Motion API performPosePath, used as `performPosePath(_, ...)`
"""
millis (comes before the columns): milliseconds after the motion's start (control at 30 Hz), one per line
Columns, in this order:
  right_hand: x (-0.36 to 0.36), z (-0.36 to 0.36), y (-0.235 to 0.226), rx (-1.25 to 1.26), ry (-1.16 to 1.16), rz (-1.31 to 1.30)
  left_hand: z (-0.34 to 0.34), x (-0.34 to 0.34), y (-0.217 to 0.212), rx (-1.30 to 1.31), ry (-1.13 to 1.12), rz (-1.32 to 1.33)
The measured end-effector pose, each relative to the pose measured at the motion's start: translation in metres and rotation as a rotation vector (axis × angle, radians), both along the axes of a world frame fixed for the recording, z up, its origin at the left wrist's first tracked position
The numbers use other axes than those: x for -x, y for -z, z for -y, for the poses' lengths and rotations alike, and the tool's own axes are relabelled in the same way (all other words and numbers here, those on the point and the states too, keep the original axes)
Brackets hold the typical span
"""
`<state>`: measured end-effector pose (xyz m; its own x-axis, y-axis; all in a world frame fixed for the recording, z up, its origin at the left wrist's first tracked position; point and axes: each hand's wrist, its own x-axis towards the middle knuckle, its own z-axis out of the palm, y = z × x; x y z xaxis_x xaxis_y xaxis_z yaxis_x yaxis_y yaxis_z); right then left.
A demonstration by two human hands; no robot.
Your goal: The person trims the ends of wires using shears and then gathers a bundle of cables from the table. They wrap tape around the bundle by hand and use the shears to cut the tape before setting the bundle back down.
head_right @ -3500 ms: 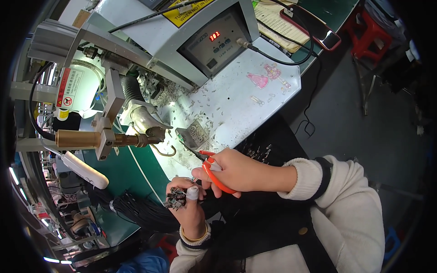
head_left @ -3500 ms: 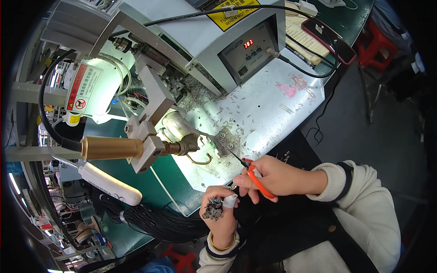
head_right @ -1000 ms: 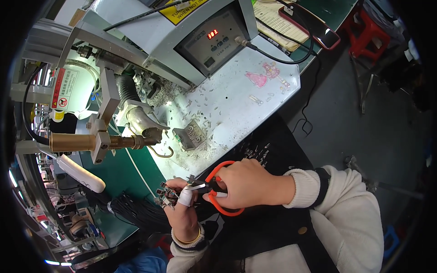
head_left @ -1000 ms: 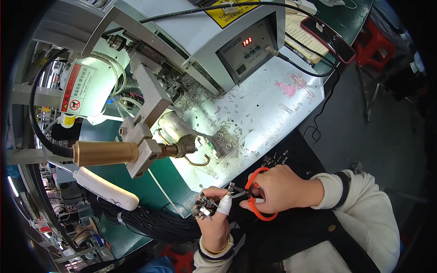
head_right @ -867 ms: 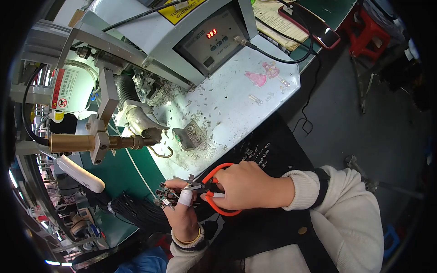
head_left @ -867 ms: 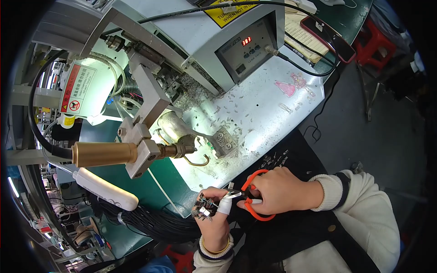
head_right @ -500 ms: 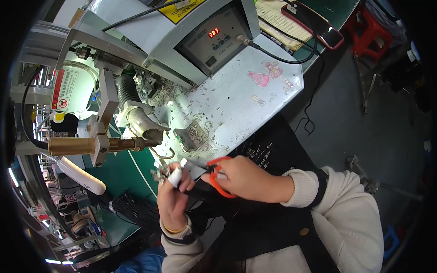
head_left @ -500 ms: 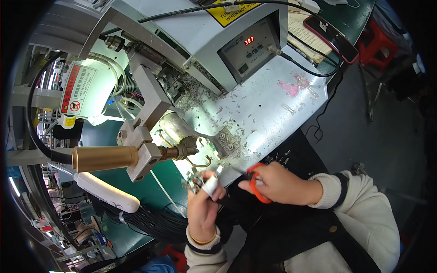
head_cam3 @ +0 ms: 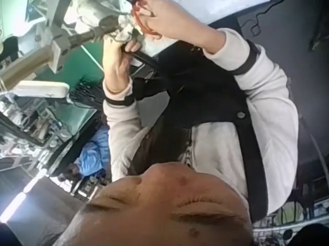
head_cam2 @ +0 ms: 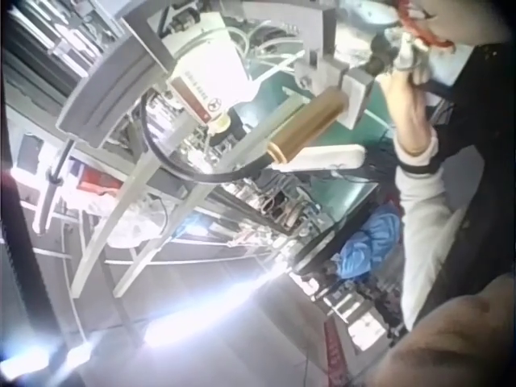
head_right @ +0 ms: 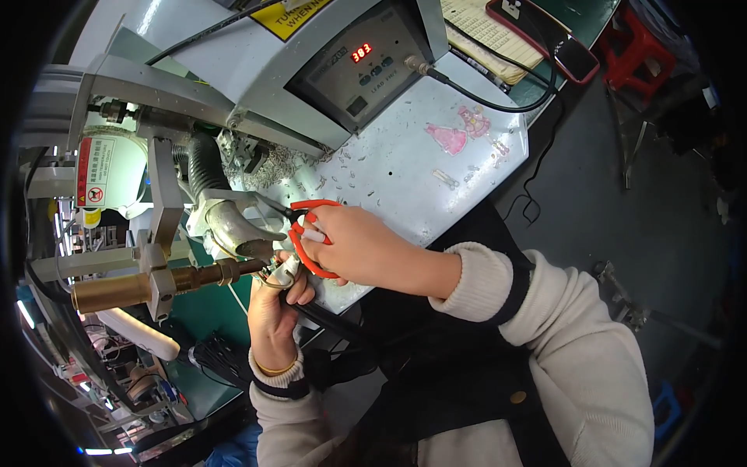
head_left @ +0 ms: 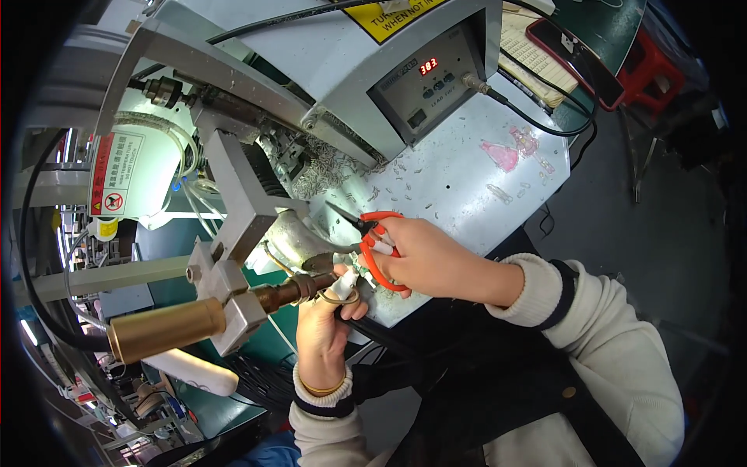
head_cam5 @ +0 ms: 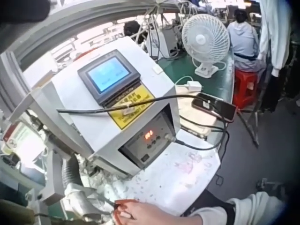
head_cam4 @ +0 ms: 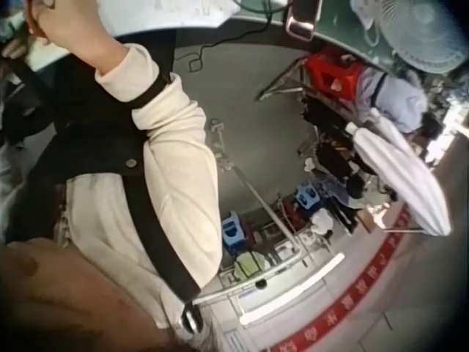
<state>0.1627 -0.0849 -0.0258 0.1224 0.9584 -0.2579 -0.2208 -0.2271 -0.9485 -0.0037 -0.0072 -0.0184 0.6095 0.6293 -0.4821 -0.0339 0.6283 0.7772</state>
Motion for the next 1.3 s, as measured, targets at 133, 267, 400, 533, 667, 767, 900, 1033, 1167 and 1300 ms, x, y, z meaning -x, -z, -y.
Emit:
performPosePath(133,-0.001,0.0,-0.006,-0.013,0.014,0.129,-0.001,0.0,-0.001,-0.03,0.013,-0.048)
performPosePath(267,0.001,0.0,-0.001,-0.062,0.038,0.192,0.006,-0.002,-0.005,-0.106,-0.029,-0.08)
performPosePath(400,0.001,0.001,0.002,-0.112,0.045,0.268,0.014,-0.007,-0.009,-0.191,-0.076,-0.129)
performPosePath(533,0.001,0.001,0.0,-0.073,0.034,0.233,0.015,-0.006,-0.009,-0.199,-0.081,-0.144)
performPosePath(667,0.007,0.002,0.004,-0.14,0.087,0.21,0.015,-0.002,-0.01,-0.167,-0.052,-0.115)
performPosePath(767,0.007,0.013,-0.001,-0.142,0.061,0.081,0.023,0.001,-0.015,-0.134,-0.033,-0.094)
performPosePath(900,-0.007,0.032,-0.006,-0.166,0.087,0.385,0.054,0.005,-0.02,-0.019,-0.275,-0.12)
performPosePath(1033,0.006,0.047,-0.023,-0.426,0.22,0.871,0.077,0.02,-0.01,-0.387,-0.195,-0.155)
performPosePath(1167,0.02,0.055,-0.02,-0.63,0.065,0.832,0.095,0.022,-0.003,-0.533,-0.03,-0.152)
performPosePath(1300,0.012,0.054,-0.013,-0.468,-0.05,0.57,0.1,0.01,-0.009,-0.525,0.003,-0.16)
